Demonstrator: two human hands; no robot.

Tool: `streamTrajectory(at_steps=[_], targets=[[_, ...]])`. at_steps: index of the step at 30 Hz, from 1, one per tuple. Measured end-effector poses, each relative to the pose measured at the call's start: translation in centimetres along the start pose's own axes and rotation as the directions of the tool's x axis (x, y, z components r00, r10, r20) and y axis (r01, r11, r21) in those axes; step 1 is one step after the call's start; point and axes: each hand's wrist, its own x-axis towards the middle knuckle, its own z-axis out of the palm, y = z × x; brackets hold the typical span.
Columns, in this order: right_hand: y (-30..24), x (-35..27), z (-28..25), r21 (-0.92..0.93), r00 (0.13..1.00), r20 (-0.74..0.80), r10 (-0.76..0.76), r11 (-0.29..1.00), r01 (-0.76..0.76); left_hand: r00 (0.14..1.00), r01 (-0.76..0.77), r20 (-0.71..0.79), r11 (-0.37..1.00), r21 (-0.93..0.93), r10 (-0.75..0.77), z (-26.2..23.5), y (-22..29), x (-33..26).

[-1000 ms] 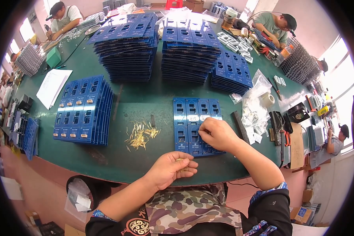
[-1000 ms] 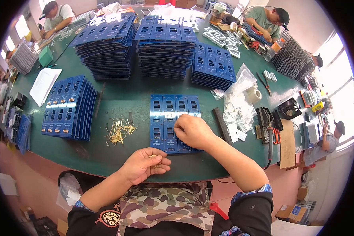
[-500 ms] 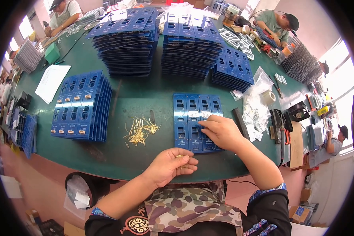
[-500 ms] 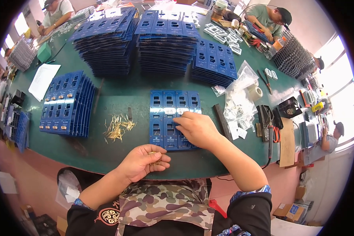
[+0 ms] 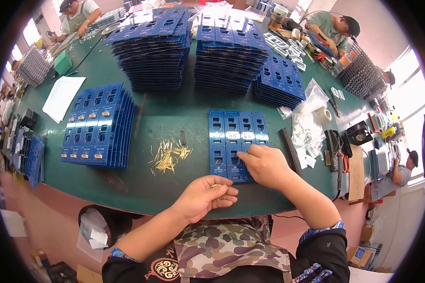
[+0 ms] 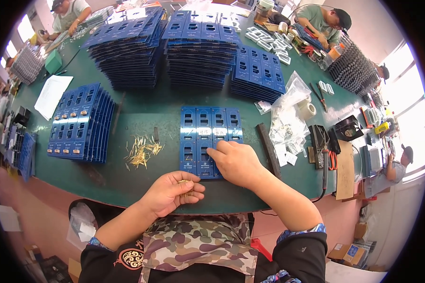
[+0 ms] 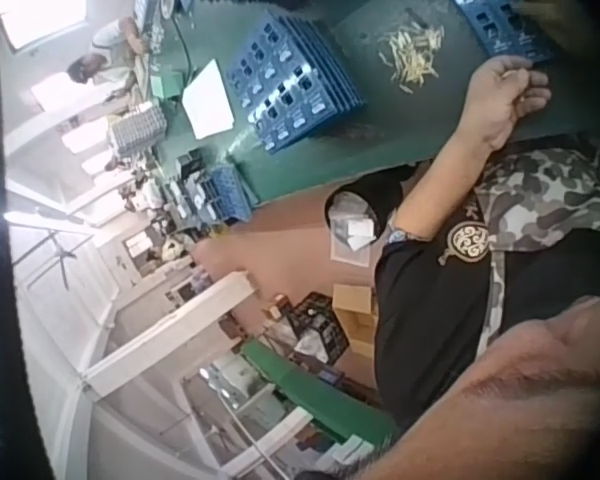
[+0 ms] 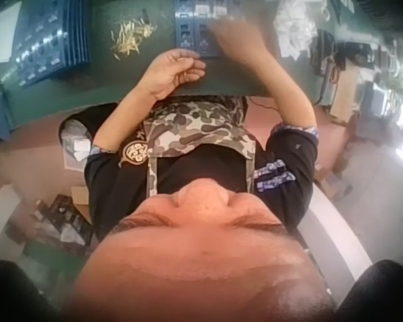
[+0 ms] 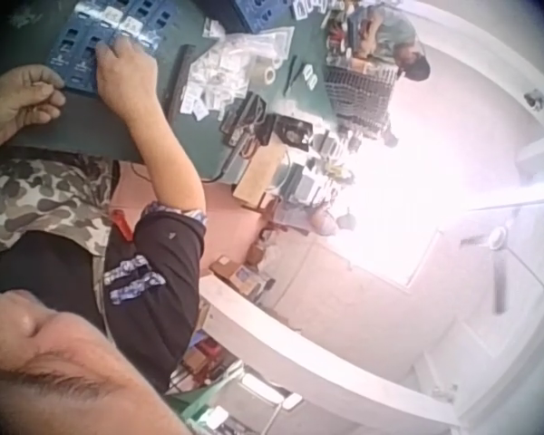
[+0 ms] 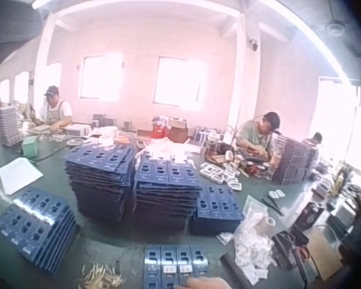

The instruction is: The person inserts metal pins into blue plastic fixtures by hand, then solders them using a soldering iron and solder wire.

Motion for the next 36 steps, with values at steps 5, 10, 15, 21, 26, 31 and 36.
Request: streamTrajectory(at_steps=[5, 10, 15, 21, 26, 31, 36], targets=[[0.1, -0.1, 0.3, 0.034, 1.0, -0.029, 0.003, 0.999, -0.002, 1.0, 0.001, 0.001, 1.0, -0.003, -0.001, -0.1, -0.1, 0.0], [0.0, -0.2, -0.1, 0.117, 0.999, -0.009, 0.038, 0.992, -0.037, 1.0, -0.002, 0.0, 1.0, 0.001, 0.002, 0.0, 0.0, 0.0], [-2.0, -0.1, -1.4, 0.488, 0.994, -0.077, -0.082, 0.866, 0.109, 0.999, 0.033, 0.018, 0.999, 0.038, -0.034, 0.2, 0.1, 0.1], [-2.1, -0.6, -1.1, 0.579, 0.994, -0.043, -0.102, 0.808, 0.108, 0.997, 0.055, 0.044, 0.996, 0.065, -0.058, 0.6, -0.1, 0.6], [-2.1, -1.5, -1.0, 0.532, 0.991, -0.067, -0.114, 0.836, 0.133, 0.996, 0.081, 0.041, 0.995, 0.065, -0.083, 1.0, -0.3, 0.8], [-2.0, -2.5, -0.7, 0.607, 0.999, -0.031, -0.032, 0.793, 0.044, 0.991, 0.106, 0.072, 0.993, 0.05, -0.109, 1.2, -0.6, 1.2], [-1.6, -3.8, -0.2, 0.765, 0.993, 0.006, 0.119, 0.638, -0.081, 0.987, 0.102, 0.127, 0.995, 0.014, -0.103, 1.5, -1.0, 1.8]])
